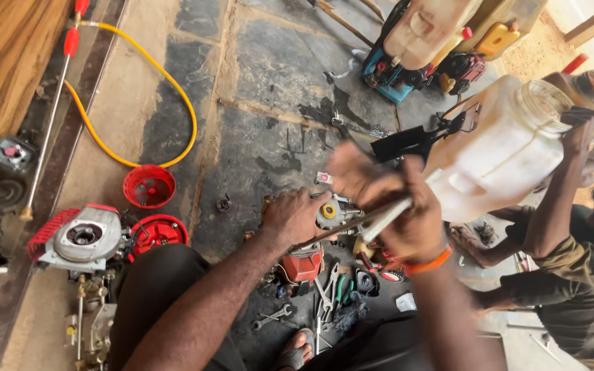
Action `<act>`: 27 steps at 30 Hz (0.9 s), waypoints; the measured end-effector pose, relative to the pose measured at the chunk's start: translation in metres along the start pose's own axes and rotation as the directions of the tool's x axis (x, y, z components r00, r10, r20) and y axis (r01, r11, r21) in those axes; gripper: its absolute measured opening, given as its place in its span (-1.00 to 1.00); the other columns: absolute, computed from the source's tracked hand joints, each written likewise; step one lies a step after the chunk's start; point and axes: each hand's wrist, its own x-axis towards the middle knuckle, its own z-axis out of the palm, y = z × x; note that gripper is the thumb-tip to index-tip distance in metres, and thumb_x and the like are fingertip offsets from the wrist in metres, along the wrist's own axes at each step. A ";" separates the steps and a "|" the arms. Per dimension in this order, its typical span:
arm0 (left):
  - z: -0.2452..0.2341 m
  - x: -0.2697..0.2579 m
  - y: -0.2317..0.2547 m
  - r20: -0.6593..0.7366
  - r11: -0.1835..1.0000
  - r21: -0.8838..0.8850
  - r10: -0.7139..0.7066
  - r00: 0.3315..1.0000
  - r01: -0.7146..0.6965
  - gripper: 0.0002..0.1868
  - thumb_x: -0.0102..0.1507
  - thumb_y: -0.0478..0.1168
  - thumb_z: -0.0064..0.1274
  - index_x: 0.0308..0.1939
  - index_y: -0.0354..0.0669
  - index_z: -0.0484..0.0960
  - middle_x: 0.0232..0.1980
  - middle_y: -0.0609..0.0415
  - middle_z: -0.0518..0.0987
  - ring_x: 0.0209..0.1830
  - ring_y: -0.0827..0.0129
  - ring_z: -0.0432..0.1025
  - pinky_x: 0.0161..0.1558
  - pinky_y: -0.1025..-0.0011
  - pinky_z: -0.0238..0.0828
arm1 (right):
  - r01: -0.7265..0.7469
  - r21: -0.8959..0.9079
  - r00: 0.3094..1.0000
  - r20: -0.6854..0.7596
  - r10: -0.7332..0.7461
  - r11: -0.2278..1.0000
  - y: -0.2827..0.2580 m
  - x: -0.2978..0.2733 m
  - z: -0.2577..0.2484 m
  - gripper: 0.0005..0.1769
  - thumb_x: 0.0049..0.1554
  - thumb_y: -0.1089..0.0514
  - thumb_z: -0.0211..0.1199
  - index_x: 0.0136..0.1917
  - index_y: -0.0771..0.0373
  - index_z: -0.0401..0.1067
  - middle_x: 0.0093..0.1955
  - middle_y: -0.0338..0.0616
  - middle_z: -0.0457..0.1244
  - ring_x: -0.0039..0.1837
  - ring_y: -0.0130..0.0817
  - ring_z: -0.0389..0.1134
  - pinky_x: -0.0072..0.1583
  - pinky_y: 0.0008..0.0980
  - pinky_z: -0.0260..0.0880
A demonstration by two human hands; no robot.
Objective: The person assembles a small engine by hand, placing a gear onto the crankshaft and using a T-handle wrench to tighten bolts. They then attach a cylinder head and continue tightening components with the wrench.
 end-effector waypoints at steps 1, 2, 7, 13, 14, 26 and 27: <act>0.001 0.001 -0.001 -0.006 1.000 0.000 0.004 1.000 -0.004 0.14 0.03 0.64 0.08 0.56 0.28 0.16 0.34 -0.26 0.35 0.27 -0.18 0.36 0.18 -0.11 0.42 | 0.086 -0.229 0.980 -0.154 -0.123 0.970 0.014 -0.005 0.002 -0.19 0.52 -0.29 -0.11 0.22 0.62 0.45 -0.10 0.11 0.43 -0.14 -0.26 0.34 0.04 -0.29 0.31; 0.001 0.003 -0.002 -0.012 1.000 -0.001 0.008 1.000 -0.008 0.14 0.03 0.63 0.09 0.56 0.28 0.16 0.33 -0.27 0.35 0.26 -0.18 0.36 0.17 -0.10 0.42 | 0.131 -0.456 0.923 -0.267 -0.276 0.880 0.024 -0.009 0.006 -0.24 0.51 -0.28 -0.09 0.29 0.57 0.40 -0.09 0.09 0.40 -0.13 -0.26 0.33 0.04 -0.32 0.32; -0.001 0.004 -0.007 -0.058 0.999 0.015 0.040 0.997 -0.039 0.13 0.03 0.60 0.12 0.55 0.26 0.18 0.30 -0.27 0.39 0.23 -0.19 0.38 0.17 -0.10 0.41 | -0.139 -0.935 0.935 -0.233 -0.268 0.326 -0.013 -0.018 0.026 -0.26 0.44 -0.28 -0.09 0.41 0.48 0.27 0.05 0.07 0.34 0.02 -0.21 0.32 0.15 -0.29 0.30; -0.001 -0.003 -0.001 -0.053 0.999 0.012 0.044 0.998 -0.043 0.14 0.01 0.58 0.16 0.54 0.23 0.21 0.30 -0.24 0.41 0.25 -0.15 0.40 0.18 -0.08 0.42 | -0.605 -0.618 0.629 0.016 0.778 0.502 -0.091 0.016 0.015 -0.20 0.37 -0.32 -0.11 0.49 0.43 0.15 0.26 0.09 0.27 0.21 -0.12 0.31 0.32 -0.19 0.25; -0.003 -0.003 0.000 -0.048 0.999 0.005 0.051 0.998 -0.051 0.13 0.01 0.57 0.15 0.54 0.21 0.21 0.33 -0.24 0.41 0.24 -0.15 0.41 0.17 -0.08 0.44 | -0.604 -0.405 0.707 0.125 0.696 0.686 -0.087 0.018 0.024 -0.19 0.36 -0.33 -0.12 0.50 0.42 0.13 0.29 0.09 0.26 0.24 -0.11 0.30 0.35 -0.17 0.24; -0.010 -0.004 0.001 -0.008 1.000 -0.004 -0.021 1.000 0.021 0.11 0.01 0.61 0.11 0.55 0.42 0.17 0.39 -0.20 0.35 0.37 -0.16 0.30 0.22 -0.12 0.41 | -0.222 0.125 0.705 -0.665 0.248 0.967 -0.025 0.004 0.049 -0.13 0.30 -0.22 0.09 0.72 0.11 -0.07 0.42 0.33 0.16 0.29 0.12 0.29 0.19 0.14 0.33; -0.009 -0.003 -0.001 0.030 0.999 0.004 -0.045 0.999 0.045 0.12 0.01 0.61 0.11 0.56 0.43 0.15 0.42 -0.21 0.32 0.40 -0.16 0.27 0.22 -0.12 0.41 | -0.119 -0.303 0.721 -0.681 -0.127 0.946 -0.029 0.002 0.048 -0.22 0.38 -0.17 0.07 0.68 0.24 -0.03 0.46 0.32 0.13 0.38 0.17 0.24 0.30 0.13 0.26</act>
